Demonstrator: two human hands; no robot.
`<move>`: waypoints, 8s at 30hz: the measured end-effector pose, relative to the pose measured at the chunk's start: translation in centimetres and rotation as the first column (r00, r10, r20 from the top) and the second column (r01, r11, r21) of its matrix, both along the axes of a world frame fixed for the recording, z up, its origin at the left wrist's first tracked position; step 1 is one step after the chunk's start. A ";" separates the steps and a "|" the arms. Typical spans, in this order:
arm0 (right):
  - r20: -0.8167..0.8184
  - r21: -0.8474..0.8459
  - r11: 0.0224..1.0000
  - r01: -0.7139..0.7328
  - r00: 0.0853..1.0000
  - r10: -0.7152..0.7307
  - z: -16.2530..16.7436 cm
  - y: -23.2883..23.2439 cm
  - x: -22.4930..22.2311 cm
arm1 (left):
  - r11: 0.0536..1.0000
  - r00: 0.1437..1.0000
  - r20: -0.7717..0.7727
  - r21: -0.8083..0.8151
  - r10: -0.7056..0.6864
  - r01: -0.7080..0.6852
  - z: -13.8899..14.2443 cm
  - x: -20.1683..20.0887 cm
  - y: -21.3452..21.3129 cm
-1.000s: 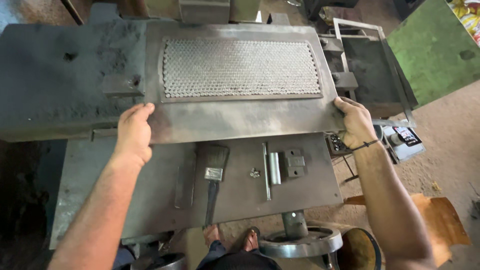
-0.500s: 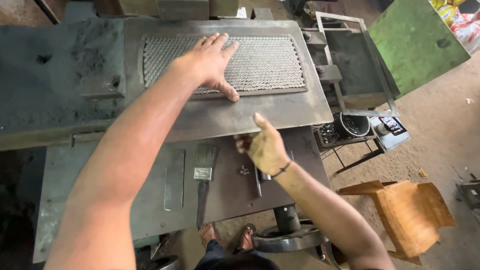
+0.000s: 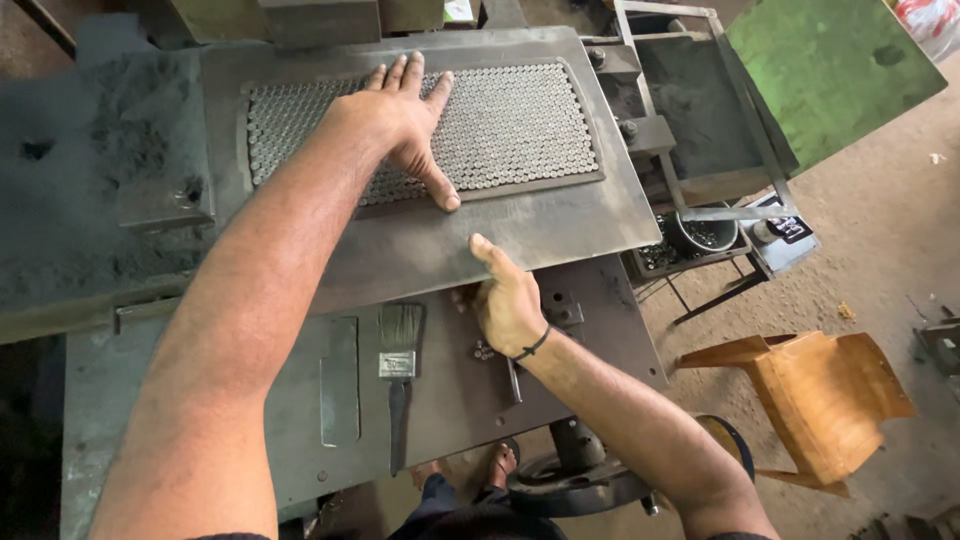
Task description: The person sits holding a metal tray filled with small round pellets, shakes and tilts the tray to settle the pellets, and picks at items in the tray. They carry the tray to a press machine, seat it into the machine, and work the press, then scoop pellets from a bucket and handle a brush and small metal parts at the machine table.
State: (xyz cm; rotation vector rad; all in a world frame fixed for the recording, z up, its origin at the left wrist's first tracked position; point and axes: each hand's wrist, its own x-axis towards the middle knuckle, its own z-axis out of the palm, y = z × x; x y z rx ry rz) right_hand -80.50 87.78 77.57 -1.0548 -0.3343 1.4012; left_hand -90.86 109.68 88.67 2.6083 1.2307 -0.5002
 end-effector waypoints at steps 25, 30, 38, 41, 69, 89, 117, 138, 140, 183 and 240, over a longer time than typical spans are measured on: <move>-0.005 -0.025 0.999 -0.036 0.999 0.036 0.0 0.0 0.5 | 1.000 1.000 0.016 0.022 -0.013 0.013 -0.7 0.3 0.5; -0.019 -0.045 0.999 -0.008 1.000 0.008 0.0 0.1 0.4 | 1.000 0.999 0.037 0.016 -0.024 0.023 -0.6 0.2 0.6; 0.008 -0.060 0.998 -0.025 1.000 0.026 -0.1 0.2 0.6 | 0.998 0.997 0.059 0.035 -0.045 0.043 -1.0 0.0 0.9; 0.005 -0.046 0.998 -0.030 1.000 0.031 -0.1 0.1 0.6 | 0.999 0.996 0.082 0.025 -0.039 0.037 -1.1 -0.1 1.2; 0.018 -0.038 0.996 -0.081 0.997 0.082 0.1 0.6 0.7 | 1.000 0.989 0.150 -0.009 0.011 -0.010 -1.4 -0.4 6.2; 0.173 -0.310 0.936 -0.165 0.959 0.226 1.1 -9.6 0.5 | 0.999 0.989 0.148 -0.041 -0.012 0.018 -1.4 -1.0 6.2; 0.173 -0.208 0.802 0.560 0.828 -0.534 -9.0 -31.8 3.3 | 1.000 0.999 0.048 0.007 -0.014 0.014 -2.1 0.1 6.5; 0.231 0.124 0.945 0.304 0.917 -0.325 -5.6 -24.7 15.2 | 0.986 0.517 0.855 0.054 0.037 -0.160 -1.8 -13.8 -9.9; 0.237 0.152 0.960 0.236 0.934 -0.267 -4.8 -24.3 16.3 | 0.954 0.532 0.793 -0.271 0.296 -0.127 -2.6 -14.9 -15.7; 0.101 0.003 0.997 0.080 0.992 -0.080 0.0 1.9 6.2 | 0.756 0.163 0.820 -0.403 0.548 -0.516 -7.2 -16.1 -11.3; -0.007 0.297 0.820 0.489 0.860 -0.510 -7.4 -32.0 17.0 | 0.526 0.850 0.503 0.771 -0.156 -0.360 -7.5 -9.4 -11.7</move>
